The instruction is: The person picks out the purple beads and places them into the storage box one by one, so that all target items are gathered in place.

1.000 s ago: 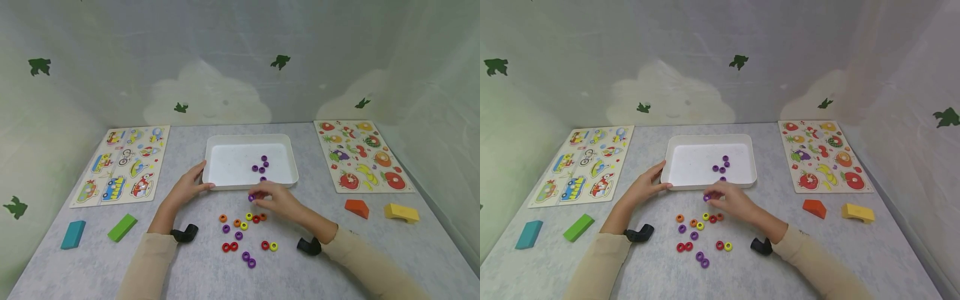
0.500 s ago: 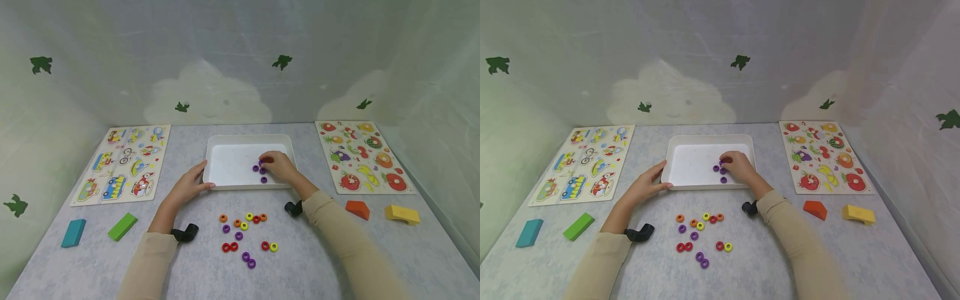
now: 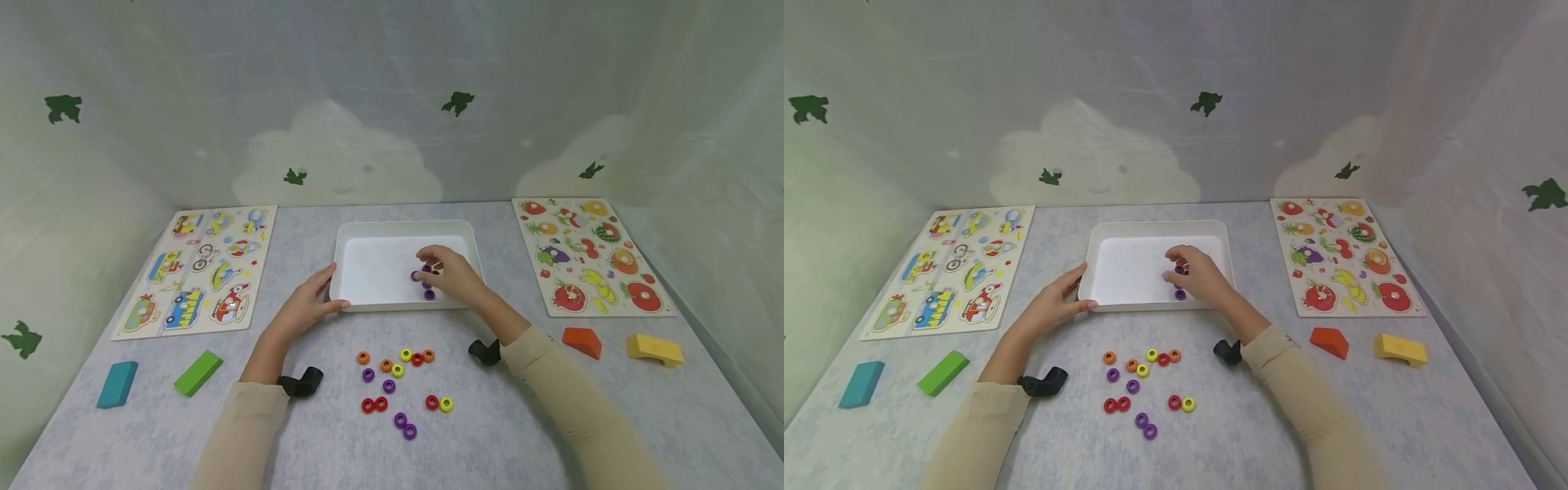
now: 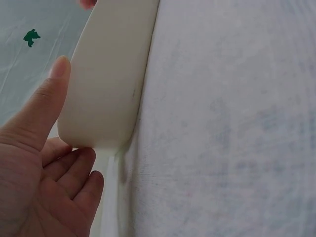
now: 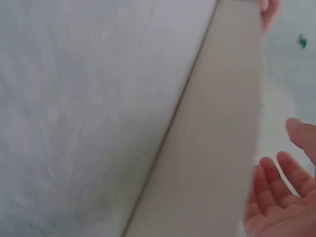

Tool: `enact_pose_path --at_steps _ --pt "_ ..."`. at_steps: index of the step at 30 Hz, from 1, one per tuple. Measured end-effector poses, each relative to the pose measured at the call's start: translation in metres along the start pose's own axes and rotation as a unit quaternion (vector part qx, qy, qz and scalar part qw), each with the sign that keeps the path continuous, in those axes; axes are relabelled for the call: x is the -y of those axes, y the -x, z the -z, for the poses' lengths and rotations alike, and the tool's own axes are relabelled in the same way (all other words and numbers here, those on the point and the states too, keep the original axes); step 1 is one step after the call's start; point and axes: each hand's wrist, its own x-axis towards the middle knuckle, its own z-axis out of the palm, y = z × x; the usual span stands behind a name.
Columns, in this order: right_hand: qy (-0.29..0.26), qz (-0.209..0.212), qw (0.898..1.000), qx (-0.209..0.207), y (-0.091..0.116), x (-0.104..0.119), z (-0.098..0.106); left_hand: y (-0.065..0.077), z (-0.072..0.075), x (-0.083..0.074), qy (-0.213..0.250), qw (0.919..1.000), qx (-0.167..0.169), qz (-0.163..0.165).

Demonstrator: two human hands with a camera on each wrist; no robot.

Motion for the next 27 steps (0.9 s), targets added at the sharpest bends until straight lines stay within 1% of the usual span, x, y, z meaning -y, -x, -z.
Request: enact_pose_path --at_steps 2,4,7,10,13,15,21,23,27 --pt "-0.022 0.043 0.999 -0.003 0.013 0.011 -0.002 0.0 0.0 0.0 0.001 1.0 0.0 -0.001" --pt "-0.045 0.088 0.995 0.003 0.028 0.023 -0.004 0.0 0.0 0.0 0.001 1.0 -0.001 -0.003" --pt "-0.067 0.134 0.988 0.031 0.053 0.044 -0.01 0.0 0.0 0.0 0.001 1.0 -0.001 -0.003" --pt "-0.086 0.151 0.982 0.076 0.077 0.065 -0.016 0.0 0.0 0.0 0.0 1.0 -0.003 -0.003" --pt "-0.109 0.14 0.977 0.121 0.095 0.077 -0.024 0.0 -0.001 0.0 -0.004 0.9999 -0.004 -0.008" --pt "-0.109 0.14 0.974 0.141 0.101 0.073 -0.033 0.0 -0.001 0.0 -0.006 0.9999 -0.005 -0.013" --pt "-0.082 0.145 0.97 0.176 0.108 0.043 -0.061 0.001 -0.001 0.0 -0.009 0.9998 -0.005 -0.016" --pt "-0.075 0.141 0.97 0.184 0.108 0.039 -0.065 0.001 -0.001 0.0 -0.009 0.9998 -0.005 -0.016" --pt "-0.046 0.16 0.968 0.186 0.107 0.035 -0.071 0.001 -0.001 0.0 -0.007 0.9999 -0.005 -0.014"
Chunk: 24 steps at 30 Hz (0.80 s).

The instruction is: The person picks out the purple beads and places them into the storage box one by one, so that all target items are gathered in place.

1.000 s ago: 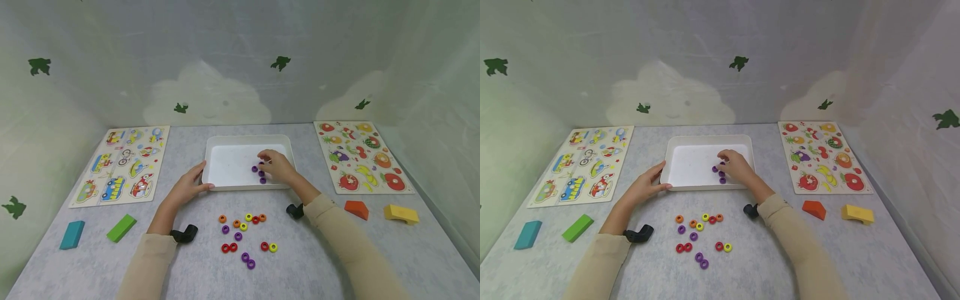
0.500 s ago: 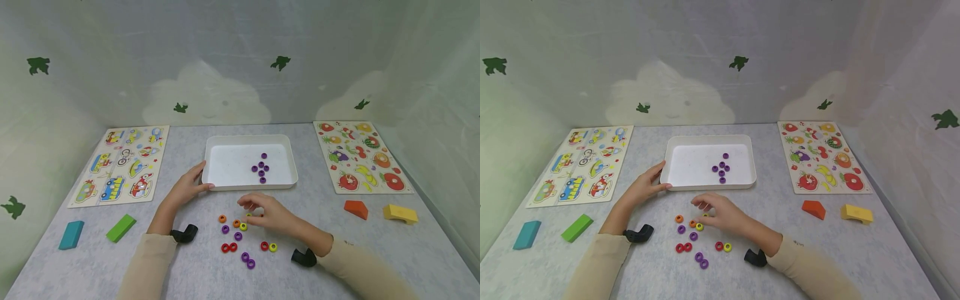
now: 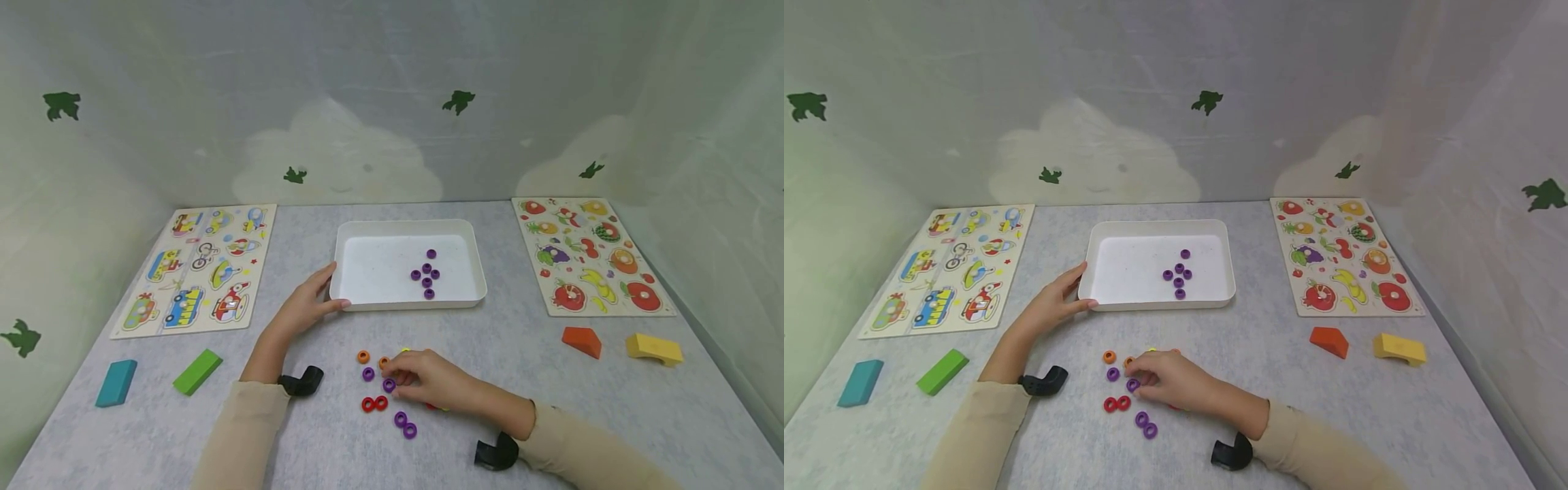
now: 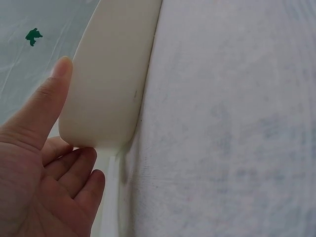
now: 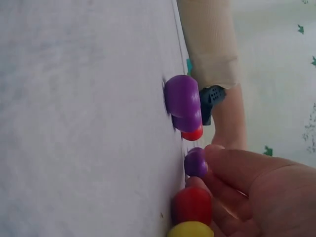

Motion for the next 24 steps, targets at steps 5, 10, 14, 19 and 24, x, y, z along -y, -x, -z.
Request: enact_pose_path --at_steps 5,10,14,19,24 --pt "0.034 -0.006 0.999 0.007 -0.002 0.002 -0.003 0.0 0.0 -0.001 0.006 1.0 -0.002 -0.001" --pt "0.033 -0.01 0.999 0.005 -0.003 0.005 0.0 0.0 0.0 -0.001 0.01 0.9999 -0.004 -0.004" --pt "0.006 -0.026 0.999 -0.018 -0.007 0.01 0.016 0.0 -0.001 -0.001 0.01 0.9999 -0.002 -0.001" --pt "-0.006 -0.032 0.995 -0.098 -0.023 0.001 0.05 0.001 -0.001 -0.002 0.012 0.9999 0.001 0.007" --pt "0.014 -0.06 0.979 -0.197 -0.048 -0.03 0.082 0.001 0.0 -0.001 0.016 0.9999 0.002 0.005"
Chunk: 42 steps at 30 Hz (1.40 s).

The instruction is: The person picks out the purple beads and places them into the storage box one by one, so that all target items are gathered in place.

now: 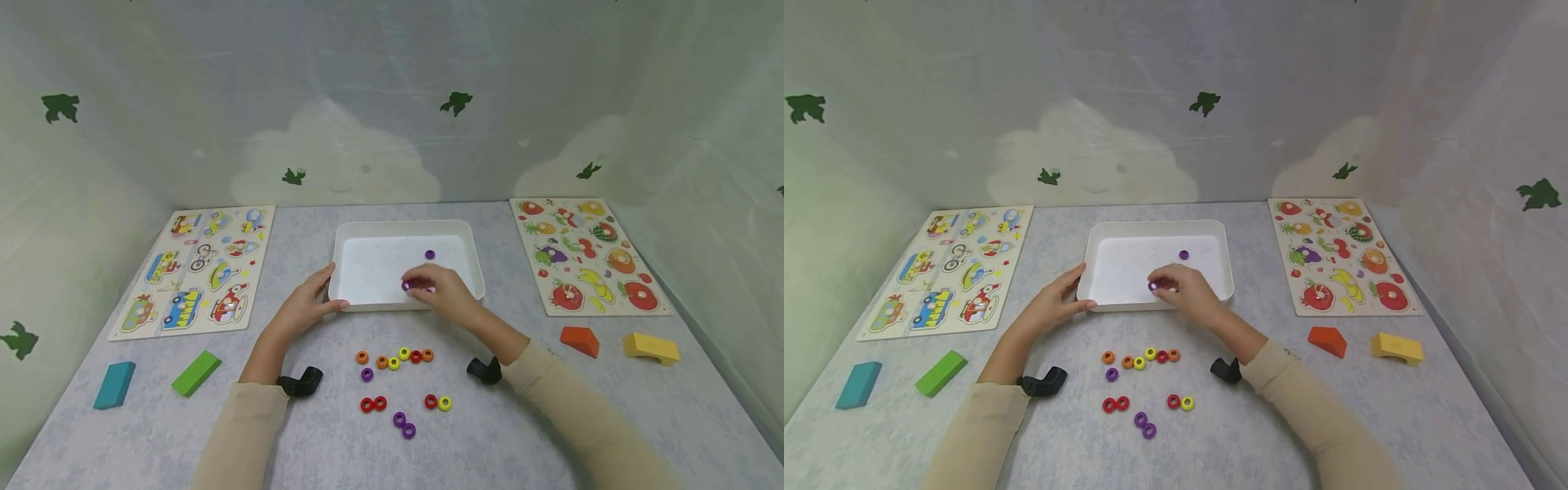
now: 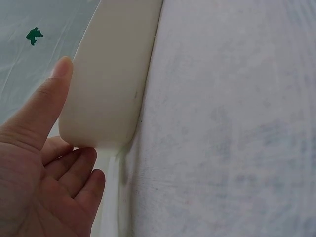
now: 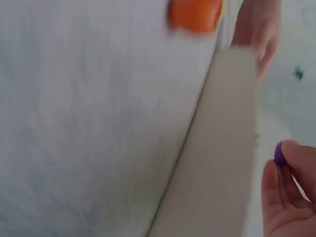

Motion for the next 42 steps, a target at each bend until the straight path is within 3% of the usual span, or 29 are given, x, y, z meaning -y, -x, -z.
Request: enact_pose_path --at_steps 4,9,16,20,25,31,37,42 --pt "0.017 -0.071 0.997 -0.039 -0.025 -0.023 0.007 0.0 0.0 0.001 0.003 1.0 0.001 0.001" --pt "0.036 -0.143 0.989 -0.018 -0.044 -0.039 0.008 -0.001 0.0 0.002 0.008 1.0 0.002 0.002" --pt "0.111 -0.162 0.979 0.05 -0.052 -0.051 0.004 -0.001 -0.001 0.003 0.006 1.0 0.003 0.006" --pt "0.104 -0.165 0.98 0.044 -0.05 -0.048 0.005 -0.001 -0.001 0.003 0.008 1.0 0.003 0.004" --pt "0.072 -0.125 0.989 0.021 -0.038 -0.027 0.007 -0.001 -0.001 0.002 0.012 0.9999 0.004 0.004" --pt "-0.006 0.002 0.999 0.035 -0.011 0.005 0.001 -0.002 -0.002 0.002 0.013 0.9999 0.003 0.001" --pt "-0.043 0.077 0.99 0.109 0.016 0.025 -0.019 -0.002 -0.002 0.002 0.008 1.0 0.001 0.002" --pt "-0.04 0.079 0.978 0.187 0.029 0.031 -0.039 -0.001 0.0 0.001 0.002 1.0 0.0 0.0"
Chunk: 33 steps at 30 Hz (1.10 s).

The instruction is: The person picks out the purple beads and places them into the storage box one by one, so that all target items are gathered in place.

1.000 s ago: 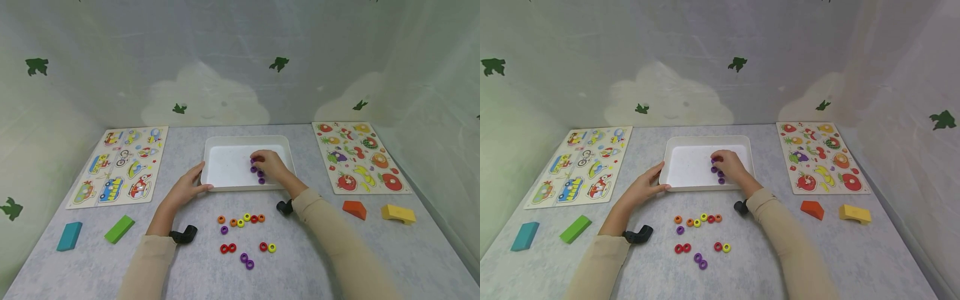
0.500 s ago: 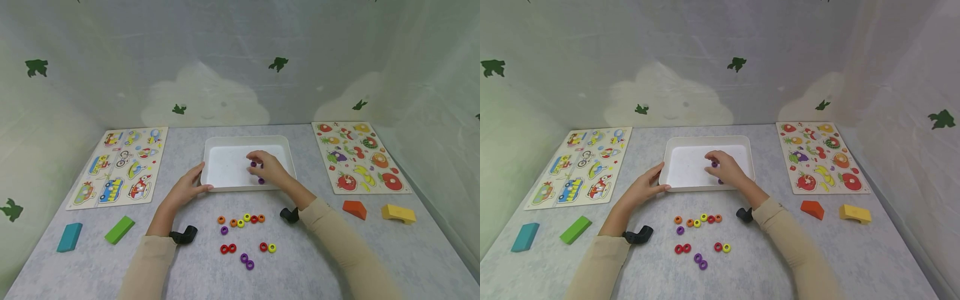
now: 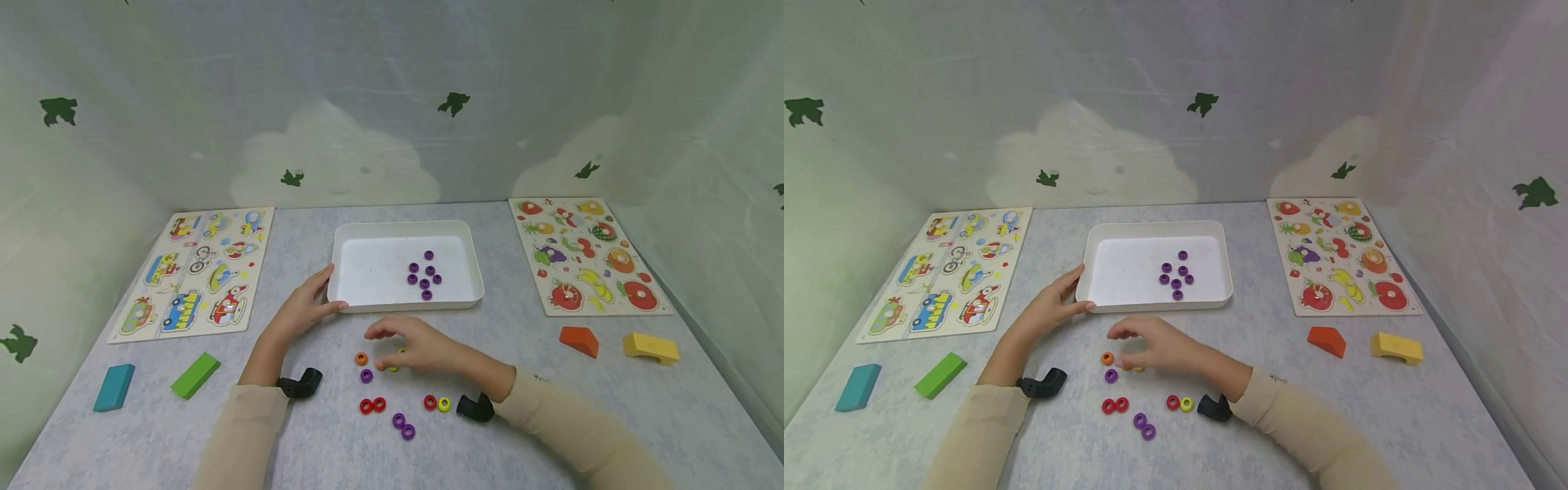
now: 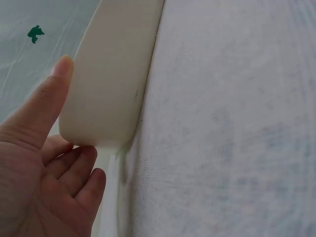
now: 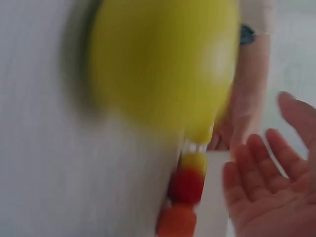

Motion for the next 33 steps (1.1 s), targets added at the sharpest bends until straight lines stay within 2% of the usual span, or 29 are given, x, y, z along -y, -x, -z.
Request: enact_pose_path --at_steps 4,8,16,19,21,24,27,30,33 --pt "-0.007 -0.028 0.999 0.046 0.0 -0.003 -0.014 0.0 0.0 0.0 -0.002 1.0 0.0 -0.002" --pt "0.01 -0.027 0.997 0.069 0.0 -0.009 -0.024 0.0 0.001 0.0 -0.001 1.0 0.001 -0.003" --pt "0.119 0.016 0.99 0.069 -0.005 -0.009 -0.035 0.0 0.001 0.001 0.012 0.9999 0.003 -0.004" --pt "0.115 0.017 0.991 0.063 -0.004 -0.007 -0.035 0.0 0.001 0.001 0.014 0.9999 0.003 -0.007" --pt "0.092 0.004 0.994 0.057 -0.004 -0.004 -0.032 0.001 0.001 0.001 0.014 0.9999 0.003 -0.009" --pt "0.06 -0.005 0.998 0.023 -0.006 -0.002 -0.02 0.0 0.001 0.001 0.015 0.9998 0.004 -0.01" --pt "0.034 -0.002 0.999 -0.031 -0.01 -0.005 0.0 0.0 0.0 0.001 0.016 0.9999 0.003 -0.007" --pt "0.04 -0.015 0.994 -0.099 -0.015 -0.017 0.023 -0.001 0.0 0.001 0.019 0.9998 0.004 -0.006" --pt "0.053 -0.062 0.984 -0.161 -0.018 -0.035 0.044 -0.001 -0.001 0.001 0.025 0.9997 0.005 -0.005"
